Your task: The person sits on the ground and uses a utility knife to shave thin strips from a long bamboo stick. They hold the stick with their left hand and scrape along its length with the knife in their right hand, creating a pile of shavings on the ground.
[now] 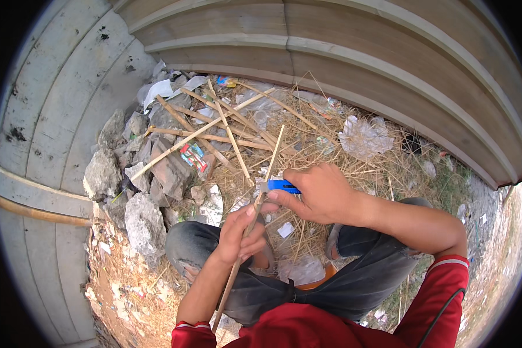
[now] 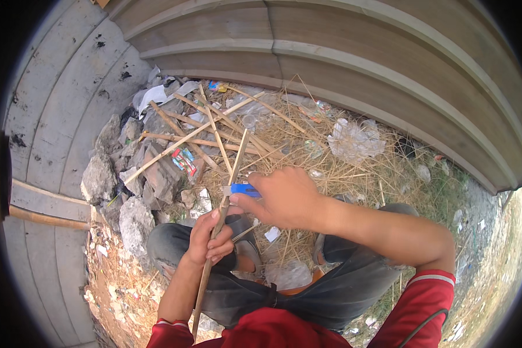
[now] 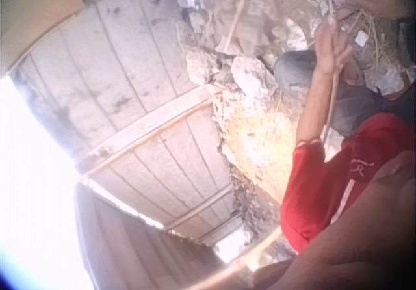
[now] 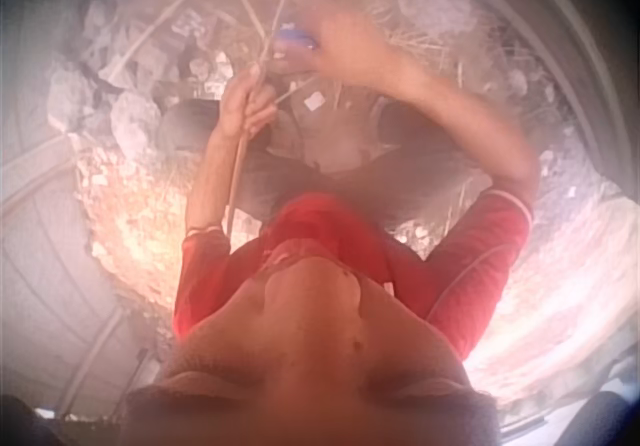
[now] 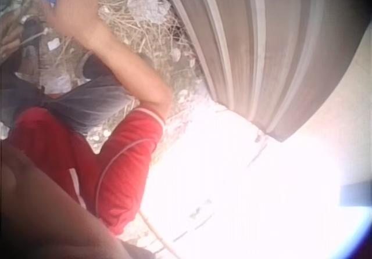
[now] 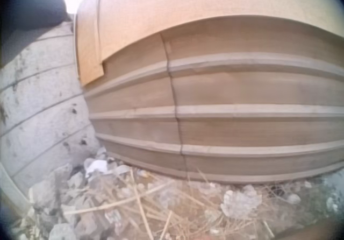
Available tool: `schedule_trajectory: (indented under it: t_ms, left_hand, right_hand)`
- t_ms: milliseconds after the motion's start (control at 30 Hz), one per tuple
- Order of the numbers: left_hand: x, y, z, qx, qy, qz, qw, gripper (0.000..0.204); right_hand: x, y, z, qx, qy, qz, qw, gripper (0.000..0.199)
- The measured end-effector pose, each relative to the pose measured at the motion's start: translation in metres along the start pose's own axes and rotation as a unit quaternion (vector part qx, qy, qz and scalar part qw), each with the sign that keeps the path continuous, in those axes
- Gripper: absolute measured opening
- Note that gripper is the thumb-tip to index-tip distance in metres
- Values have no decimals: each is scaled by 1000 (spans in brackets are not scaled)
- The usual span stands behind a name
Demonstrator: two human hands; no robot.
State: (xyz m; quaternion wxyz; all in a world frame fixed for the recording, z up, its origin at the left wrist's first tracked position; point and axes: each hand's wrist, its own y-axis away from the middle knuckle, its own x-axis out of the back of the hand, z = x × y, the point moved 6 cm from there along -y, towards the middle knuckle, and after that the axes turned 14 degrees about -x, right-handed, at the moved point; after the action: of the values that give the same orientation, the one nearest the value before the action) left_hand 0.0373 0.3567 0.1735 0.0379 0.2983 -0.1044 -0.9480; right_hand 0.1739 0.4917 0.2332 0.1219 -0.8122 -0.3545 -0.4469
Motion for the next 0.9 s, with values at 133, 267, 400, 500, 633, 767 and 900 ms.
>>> schedule_trajectory:
  t_ms: [133,267,400,500,633,767,900]
  left_hand:
    - [2,-1,-1,0,-4,8,1000,49]
    - [1,13,-11,30,-58,-19,998,48]
    - [3,14,-6,-33,-84,-41,995,46]
    - [7,4,-2,-78,-116,6,990,46]
    - [-2,-3,-3,-97,-120,-3,988,41]
    - [4,-3,-4,-114,-176,39,977,41]
    - [8,2,-8,-86,-212,39,973,40]
  right_hand:
    - [0,-2,-1,-4,35,25,999,57]
    - [57,-57,86,-123,74,178,973,66]
    - [86,-41,84,-135,-36,191,972,67]
    - [57,-18,45,-71,-61,119,988,63]
    - [10,6,5,-22,-2,-7,1000,60]
    - [-12,4,0,21,46,-2,999,61]
    - [33,-42,47,-106,20,112,988,64]
